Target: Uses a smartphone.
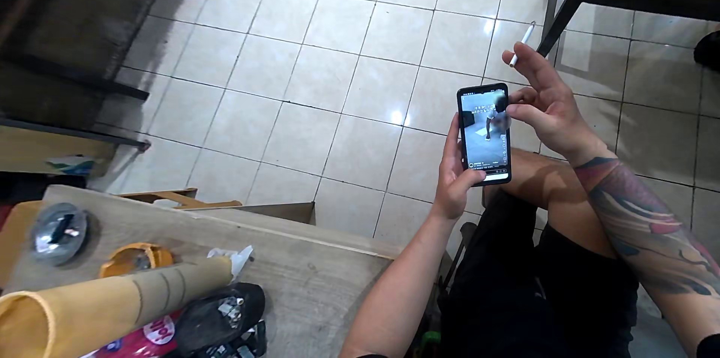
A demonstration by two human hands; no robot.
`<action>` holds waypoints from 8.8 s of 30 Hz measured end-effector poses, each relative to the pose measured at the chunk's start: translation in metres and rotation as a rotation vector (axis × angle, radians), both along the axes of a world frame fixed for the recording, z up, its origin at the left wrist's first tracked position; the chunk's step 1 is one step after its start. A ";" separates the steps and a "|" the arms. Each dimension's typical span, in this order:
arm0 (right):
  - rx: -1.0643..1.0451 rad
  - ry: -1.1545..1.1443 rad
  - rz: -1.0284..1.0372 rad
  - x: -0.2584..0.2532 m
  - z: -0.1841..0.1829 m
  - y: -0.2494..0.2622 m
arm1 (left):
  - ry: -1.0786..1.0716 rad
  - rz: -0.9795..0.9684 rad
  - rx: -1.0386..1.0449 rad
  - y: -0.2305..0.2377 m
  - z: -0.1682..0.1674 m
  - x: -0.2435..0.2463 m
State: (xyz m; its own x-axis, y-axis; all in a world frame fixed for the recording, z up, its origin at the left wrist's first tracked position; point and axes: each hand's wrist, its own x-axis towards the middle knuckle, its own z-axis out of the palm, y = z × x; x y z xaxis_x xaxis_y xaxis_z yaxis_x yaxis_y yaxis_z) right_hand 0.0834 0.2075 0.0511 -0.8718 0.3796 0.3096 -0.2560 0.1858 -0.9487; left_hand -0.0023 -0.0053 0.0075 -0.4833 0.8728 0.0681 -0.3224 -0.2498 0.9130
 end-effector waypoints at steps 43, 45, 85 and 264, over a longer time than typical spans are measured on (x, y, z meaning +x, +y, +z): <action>-0.007 0.000 0.010 0.000 0.001 0.000 | 0.023 -0.002 0.004 -0.001 0.002 0.001; -0.002 -0.009 0.005 0.000 0.001 -0.001 | 0.021 -0.004 0.008 -0.001 0.002 0.001; 0.005 -0.010 0.004 0.000 0.001 0.001 | 0.005 -0.010 0.023 0.000 0.002 0.000; 0.152 0.073 -0.041 0.032 0.023 -0.024 | -0.081 0.094 0.055 0.000 -0.005 -0.008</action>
State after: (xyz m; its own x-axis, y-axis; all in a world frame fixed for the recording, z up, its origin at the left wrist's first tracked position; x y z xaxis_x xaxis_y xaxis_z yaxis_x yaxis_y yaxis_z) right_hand 0.1149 0.1837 0.0746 -0.8295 0.3582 0.4285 -0.3128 0.3377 -0.8878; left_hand -0.0100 -0.0057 0.0030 -0.5686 0.8195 0.0718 -0.3671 -0.3309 0.8693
